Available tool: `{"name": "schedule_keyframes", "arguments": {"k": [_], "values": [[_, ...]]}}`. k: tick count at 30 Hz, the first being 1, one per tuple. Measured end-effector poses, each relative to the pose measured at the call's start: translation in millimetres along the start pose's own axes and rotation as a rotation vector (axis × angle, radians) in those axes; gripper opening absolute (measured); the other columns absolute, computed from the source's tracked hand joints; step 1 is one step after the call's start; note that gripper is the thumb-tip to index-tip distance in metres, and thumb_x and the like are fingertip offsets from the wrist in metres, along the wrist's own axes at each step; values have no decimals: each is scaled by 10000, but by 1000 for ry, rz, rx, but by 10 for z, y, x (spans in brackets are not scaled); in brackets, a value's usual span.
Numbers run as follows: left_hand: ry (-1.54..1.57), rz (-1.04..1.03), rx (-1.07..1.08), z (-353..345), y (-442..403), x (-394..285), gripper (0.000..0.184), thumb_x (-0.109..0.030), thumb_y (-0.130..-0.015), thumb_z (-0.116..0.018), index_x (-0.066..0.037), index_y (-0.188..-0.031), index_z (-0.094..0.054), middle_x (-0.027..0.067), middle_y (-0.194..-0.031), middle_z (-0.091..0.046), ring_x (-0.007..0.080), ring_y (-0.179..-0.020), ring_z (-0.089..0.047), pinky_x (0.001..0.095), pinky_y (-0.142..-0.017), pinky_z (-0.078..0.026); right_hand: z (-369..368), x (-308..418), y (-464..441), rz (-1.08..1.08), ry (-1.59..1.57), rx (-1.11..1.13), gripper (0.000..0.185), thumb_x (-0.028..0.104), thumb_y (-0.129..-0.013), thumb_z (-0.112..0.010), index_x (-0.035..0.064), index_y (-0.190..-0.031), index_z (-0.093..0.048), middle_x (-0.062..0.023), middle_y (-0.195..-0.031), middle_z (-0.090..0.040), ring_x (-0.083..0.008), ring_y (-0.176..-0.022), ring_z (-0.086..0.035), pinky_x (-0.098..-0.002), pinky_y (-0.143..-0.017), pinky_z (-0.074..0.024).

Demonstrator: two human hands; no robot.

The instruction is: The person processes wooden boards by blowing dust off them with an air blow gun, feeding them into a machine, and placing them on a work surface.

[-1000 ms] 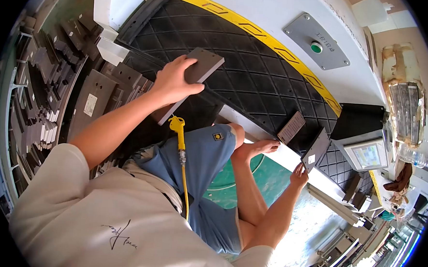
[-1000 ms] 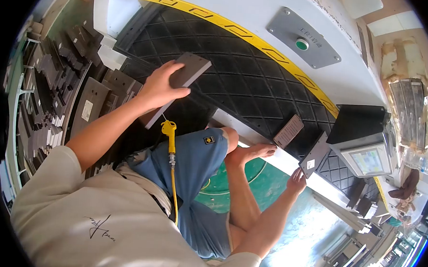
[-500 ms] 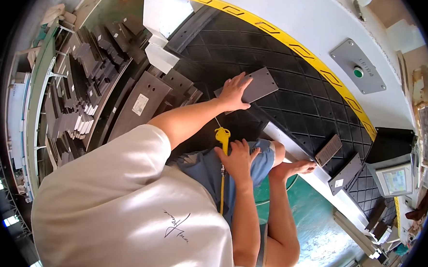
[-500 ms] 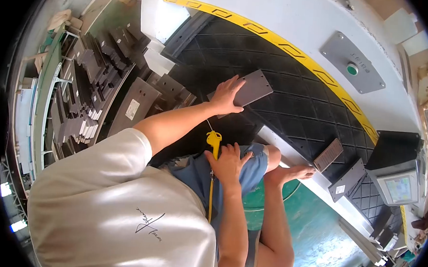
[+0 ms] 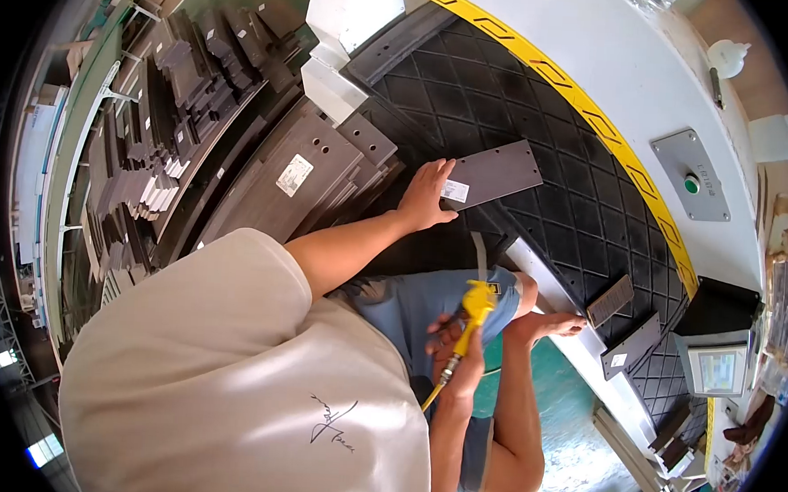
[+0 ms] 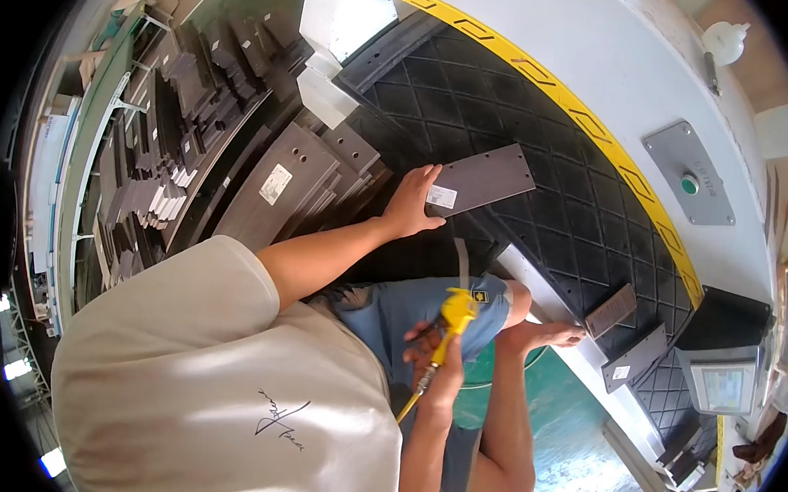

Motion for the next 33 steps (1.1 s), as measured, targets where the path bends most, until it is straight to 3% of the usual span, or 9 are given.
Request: {"name": "schedule_keyframes", "arguments": {"k": [1,6,9,11,15,25,29,30,33], "values": [[4,-18,-11,1,17,-26,1125,-269,-700,-935,-8,-1608,-325,238,-1567,-422,448,-1453,-402,495,-1248,-316,-15,-26,-53,-49,187,-184,313,333,-1130,-472,114,-1336,-557,-95,-1006,-679,-223,-820,-669,-319,-619,-473],[-45,-93,174,51,149,-106,1110,-217,-702,-925,-35,-1620,-328,204,-1576,-424,443,-1464,-373,487,-1243,-334,-283,267,-299,68,818,-229,284,255,-1125,-502,67,-1328,-566,-34,-825,-657,-140,-594,-604,-252,-524,-424],[-7,-124,196,74,246,-135,1129,-181,-686,-936,-46,-1626,-326,217,-1583,-403,445,-1473,-349,484,-1239,-346,-311,631,-377,-11,1174,-346,321,256,-1076,-564,51,-1323,-571,-118,-995,-697,-203,-841,-695,-363,-749,-574],[8,-98,191,67,279,-107,1133,-171,-681,-941,-45,-1625,-328,226,-1583,-394,449,-1477,-347,490,-1237,-346,-278,985,-399,284,1243,-527,360,235,-1106,-521,28,-1400,-523,-66,-788,-613,-173,-602,-605,-326,-569,-509],[32,-100,196,92,294,-90,1133,-176,-676,-948,-55,-1622,-336,236,-1574,-406,446,-1486,-358,497,-1235,-351,-270,1338,-481,323,1302,-536,452,258,-1107,-515,-3,-1475,-486,-86,-816,-628,-157,-614,-609,-325,-580,-521],[26,-70,187,5,415,119,1153,-261,-701,-944,-80,-1639,-298,248,-1623,-363,423,-1521,-361,481,-1268,-315,-361,1093,-331,381,1323,-491,307,195,-1100,-522,-25,-1314,-529,-48,-760,-572,-122,-592,-575,-283,-509,-476],[12,-65,181,36,371,103,1157,-274,-705,-947,-81,-1642,-296,242,-1619,-371,415,-1514,-372,471,-1263,-324,-446,1080,-350,155,1344,-457,514,219,-1080,-522,19,-1547,-444,-142,-957,-669,-169,-652,-640,-321,-604,-548],[9,-65,183,38,405,93,1157,-277,-706,-947,-81,-1642,-297,239,-1619,-372,413,-1513,-374,468,-1261,-327,-389,1157,-409,192,1358,-520,526,239,-1080,-528,-11,-1536,-447,-214,-1080,-704,-285,-758,-712,-401,-729,-588],[14,-82,171,41,406,100,1158,-281,-702,-950,-84,-1641,-304,220,-1616,-384,406,-1508,-383,462,-1256,-339,63,1097,-881,667,1706,-521,490,284,-1076,-538,-39,-1443,-530,-221,-1003,-711,-345,-844,-700,-450,-748,-566]]}}
Point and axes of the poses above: each hand's wrist, its own y-axis away from the middle knuckle, its own z-axis out of the back of the hand, x = y × z, the point moved 6 cm from there along -y, towards the middle knuckle
